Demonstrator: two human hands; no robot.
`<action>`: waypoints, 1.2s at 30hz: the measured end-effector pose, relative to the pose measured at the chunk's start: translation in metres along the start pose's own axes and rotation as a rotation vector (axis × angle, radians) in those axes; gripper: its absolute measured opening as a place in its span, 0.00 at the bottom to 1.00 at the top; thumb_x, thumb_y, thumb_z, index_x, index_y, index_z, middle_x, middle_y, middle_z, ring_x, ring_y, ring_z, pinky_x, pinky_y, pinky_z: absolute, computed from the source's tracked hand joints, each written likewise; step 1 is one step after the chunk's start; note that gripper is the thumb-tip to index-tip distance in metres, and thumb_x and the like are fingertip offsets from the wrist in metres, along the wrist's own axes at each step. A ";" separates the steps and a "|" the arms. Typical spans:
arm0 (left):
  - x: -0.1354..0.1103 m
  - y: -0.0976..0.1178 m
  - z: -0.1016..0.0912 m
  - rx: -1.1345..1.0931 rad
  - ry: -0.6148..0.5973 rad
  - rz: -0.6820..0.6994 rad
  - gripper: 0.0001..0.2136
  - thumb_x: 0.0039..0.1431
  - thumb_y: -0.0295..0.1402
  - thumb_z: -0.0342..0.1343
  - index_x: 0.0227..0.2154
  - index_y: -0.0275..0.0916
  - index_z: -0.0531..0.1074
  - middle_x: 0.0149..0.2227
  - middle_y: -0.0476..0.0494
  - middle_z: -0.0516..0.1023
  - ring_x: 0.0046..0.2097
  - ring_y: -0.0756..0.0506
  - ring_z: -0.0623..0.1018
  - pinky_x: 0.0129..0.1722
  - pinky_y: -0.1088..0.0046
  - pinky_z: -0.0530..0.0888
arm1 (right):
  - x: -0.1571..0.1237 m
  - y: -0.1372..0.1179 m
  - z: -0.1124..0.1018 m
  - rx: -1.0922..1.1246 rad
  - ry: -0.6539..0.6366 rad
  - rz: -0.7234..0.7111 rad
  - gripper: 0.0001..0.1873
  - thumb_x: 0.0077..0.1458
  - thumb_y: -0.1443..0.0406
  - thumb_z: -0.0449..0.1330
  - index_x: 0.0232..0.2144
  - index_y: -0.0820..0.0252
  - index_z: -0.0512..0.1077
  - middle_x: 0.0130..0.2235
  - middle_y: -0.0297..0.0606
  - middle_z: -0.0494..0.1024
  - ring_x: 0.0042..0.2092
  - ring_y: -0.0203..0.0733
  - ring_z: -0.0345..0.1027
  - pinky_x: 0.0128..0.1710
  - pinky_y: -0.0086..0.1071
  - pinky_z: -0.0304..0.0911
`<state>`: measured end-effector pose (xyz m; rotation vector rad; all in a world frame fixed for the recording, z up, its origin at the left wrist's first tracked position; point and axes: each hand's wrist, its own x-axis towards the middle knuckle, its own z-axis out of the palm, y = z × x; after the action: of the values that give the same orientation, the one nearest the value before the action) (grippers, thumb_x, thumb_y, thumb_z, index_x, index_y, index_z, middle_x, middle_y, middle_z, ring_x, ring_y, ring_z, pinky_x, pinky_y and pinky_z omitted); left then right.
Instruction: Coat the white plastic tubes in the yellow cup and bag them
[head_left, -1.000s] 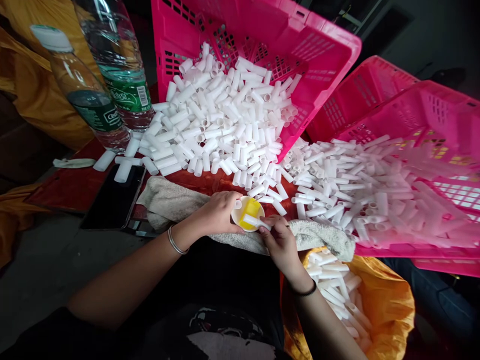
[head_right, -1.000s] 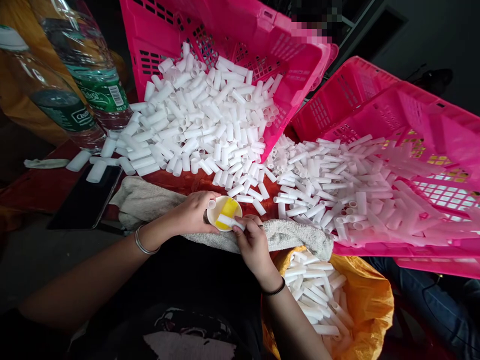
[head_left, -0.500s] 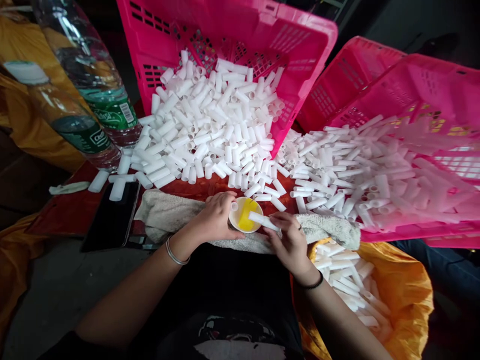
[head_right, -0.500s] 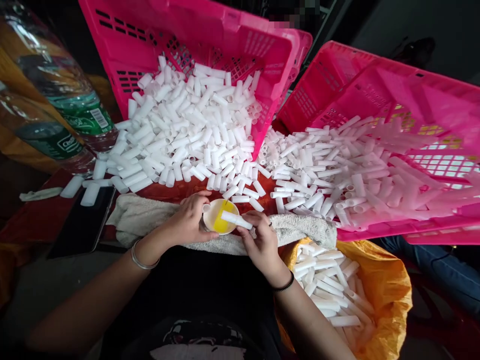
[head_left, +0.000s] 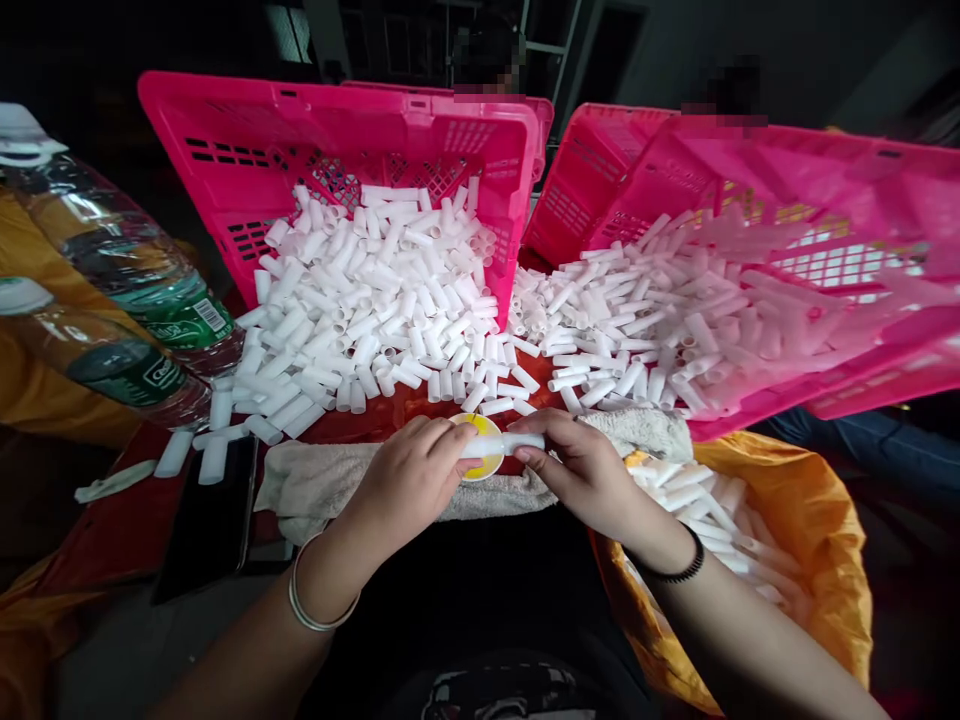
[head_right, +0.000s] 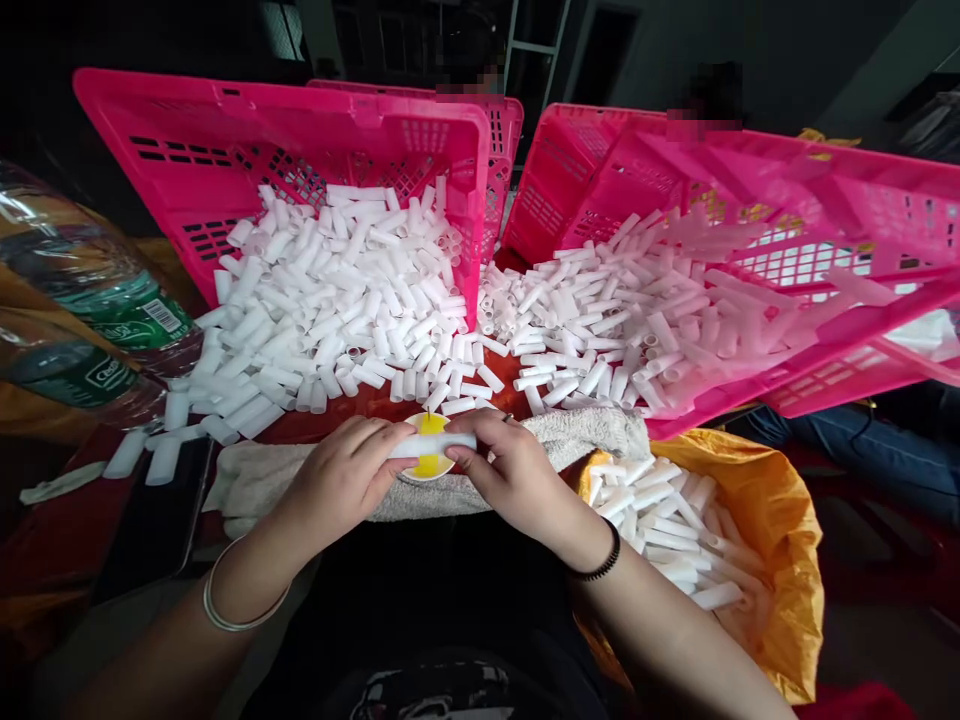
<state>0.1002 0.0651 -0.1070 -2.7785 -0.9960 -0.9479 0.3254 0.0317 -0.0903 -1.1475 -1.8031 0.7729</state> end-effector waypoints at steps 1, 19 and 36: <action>0.000 0.004 0.000 -0.008 -0.015 0.002 0.11 0.70 0.32 0.46 0.49 0.33 0.68 0.39 0.37 0.78 0.39 0.40 0.77 0.38 0.61 0.78 | 0.000 -0.004 -0.001 -0.018 -0.018 0.004 0.08 0.62 0.61 0.60 0.41 0.59 0.73 0.38 0.40 0.78 0.38 0.40 0.73 0.38 0.33 0.69; -0.018 0.076 0.001 -0.952 -0.472 -0.438 0.12 0.70 0.43 0.46 0.37 0.40 0.66 0.33 0.47 0.74 0.35 0.47 0.75 0.35 0.70 0.73 | -0.026 -0.036 0.015 -0.307 0.001 -0.012 0.18 0.66 0.63 0.47 0.21 0.57 0.57 0.21 0.28 0.61 0.22 0.31 0.54 0.25 0.27 0.52; -0.029 -0.056 0.063 -0.439 -0.374 -0.348 0.55 0.47 0.43 0.69 0.69 0.41 0.38 0.69 0.27 0.56 0.70 0.29 0.56 0.67 0.44 0.57 | -0.002 -0.009 -0.010 -1.044 -0.150 0.270 0.26 0.69 0.58 0.48 0.64 0.63 0.61 0.55 0.55 0.74 0.46 0.51 0.77 0.44 0.39 0.70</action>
<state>0.0831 0.1084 -0.1829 -3.3035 -1.5280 -0.7635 0.3309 0.0264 -0.0789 -2.0542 -2.2659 -0.0205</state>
